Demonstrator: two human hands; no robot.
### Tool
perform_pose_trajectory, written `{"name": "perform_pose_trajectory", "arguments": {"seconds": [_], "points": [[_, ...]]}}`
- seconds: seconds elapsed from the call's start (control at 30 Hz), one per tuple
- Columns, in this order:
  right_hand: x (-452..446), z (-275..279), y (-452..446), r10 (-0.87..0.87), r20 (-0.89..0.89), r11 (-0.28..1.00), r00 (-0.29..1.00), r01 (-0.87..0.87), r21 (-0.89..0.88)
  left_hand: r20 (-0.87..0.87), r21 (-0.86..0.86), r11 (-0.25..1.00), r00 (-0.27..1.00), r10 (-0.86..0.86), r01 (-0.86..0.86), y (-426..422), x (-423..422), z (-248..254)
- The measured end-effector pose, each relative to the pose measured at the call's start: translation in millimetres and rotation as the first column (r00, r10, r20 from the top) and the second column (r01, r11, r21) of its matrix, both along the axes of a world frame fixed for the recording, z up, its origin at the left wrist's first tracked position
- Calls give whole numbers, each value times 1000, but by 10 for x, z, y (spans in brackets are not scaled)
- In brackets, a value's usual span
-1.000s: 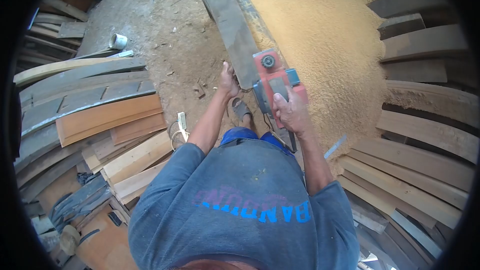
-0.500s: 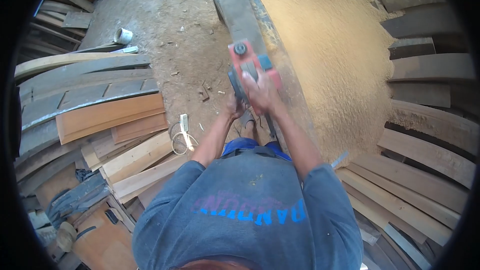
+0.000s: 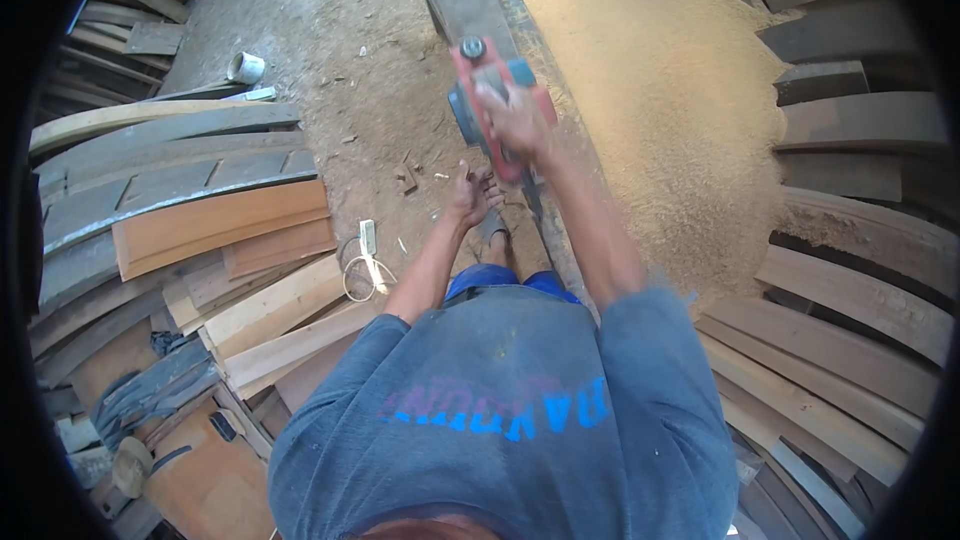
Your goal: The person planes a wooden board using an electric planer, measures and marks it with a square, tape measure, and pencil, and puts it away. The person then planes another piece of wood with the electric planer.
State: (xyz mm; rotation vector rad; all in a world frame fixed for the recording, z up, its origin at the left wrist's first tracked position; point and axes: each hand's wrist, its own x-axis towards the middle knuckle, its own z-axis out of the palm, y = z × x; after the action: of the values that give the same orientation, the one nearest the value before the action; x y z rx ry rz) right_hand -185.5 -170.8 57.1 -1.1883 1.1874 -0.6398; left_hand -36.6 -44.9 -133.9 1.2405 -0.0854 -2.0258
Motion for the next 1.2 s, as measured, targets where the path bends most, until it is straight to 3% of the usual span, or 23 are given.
{"name": "perform_pose_trajectory", "arguments": {"seconds": [0.07,0.13,0.2,0.3,0.4,0.43,0.5,0.57,0.7,0.77,0.83,0.93,1.07,1.2], "points": [[-162,-225,530,-8,-88,993,996,-3,-122,6,-64,995,998,70,-70,-6,-60,75],[-349,40,1118,22,-114,998,993,-28,-51,7,-76,993,996,92,-91,-19,-76,162],[-501,-40,1627,-7,-130,998,991,-1,-60,3,-36,997,998,65,-65,-49,-54,215],[-570,-34,1912,-31,-125,996,992,41,75,46,-191,982,999,2,7,-13,19,-122],[-332,42,1478,-70,-190,997,979,60,-56,-214,-142,986,975,56,-87,23,-21,-11],[-234,46,1269,-77,-188,995,979,62,-80,-150,-156,986,988,36,-60,18,-33,-9],[0,-28,818,-170,-186,938,968,101,-331,-17,-178,984,1000,4,-6,14,-40,-42],[149,-77,342,-111,-187,975,976,71,-211,41,-158,987,999,-21,28,25,-20,-68],[465,-80,-624,-103,-114,943,988,60,-329,-20,-115,993,999,-34,32,5,-6,-145],[579,79,-1009,-120,-165,957,979,69,-283,20,-55,998,1000,6,-5,0,-39,13],[685,233,-1301,-127,-227,974,966,78,-215,-2,-118,993,1000,-5,5,24,-40,-20],[801,-20,-1858,-121,-117,972,986,94,-214,18,-100,995,1000,2,0,-6,-71,4],[829,-197,-2224,-88,-1,987,996,87,-136,6,-102,994,1000,-27,28,21,-21,-63],[693,-133,-1945,-98,74,994,992,102,-46,-9,-86,996,1000,7,-8,24,-58,-78]]}}
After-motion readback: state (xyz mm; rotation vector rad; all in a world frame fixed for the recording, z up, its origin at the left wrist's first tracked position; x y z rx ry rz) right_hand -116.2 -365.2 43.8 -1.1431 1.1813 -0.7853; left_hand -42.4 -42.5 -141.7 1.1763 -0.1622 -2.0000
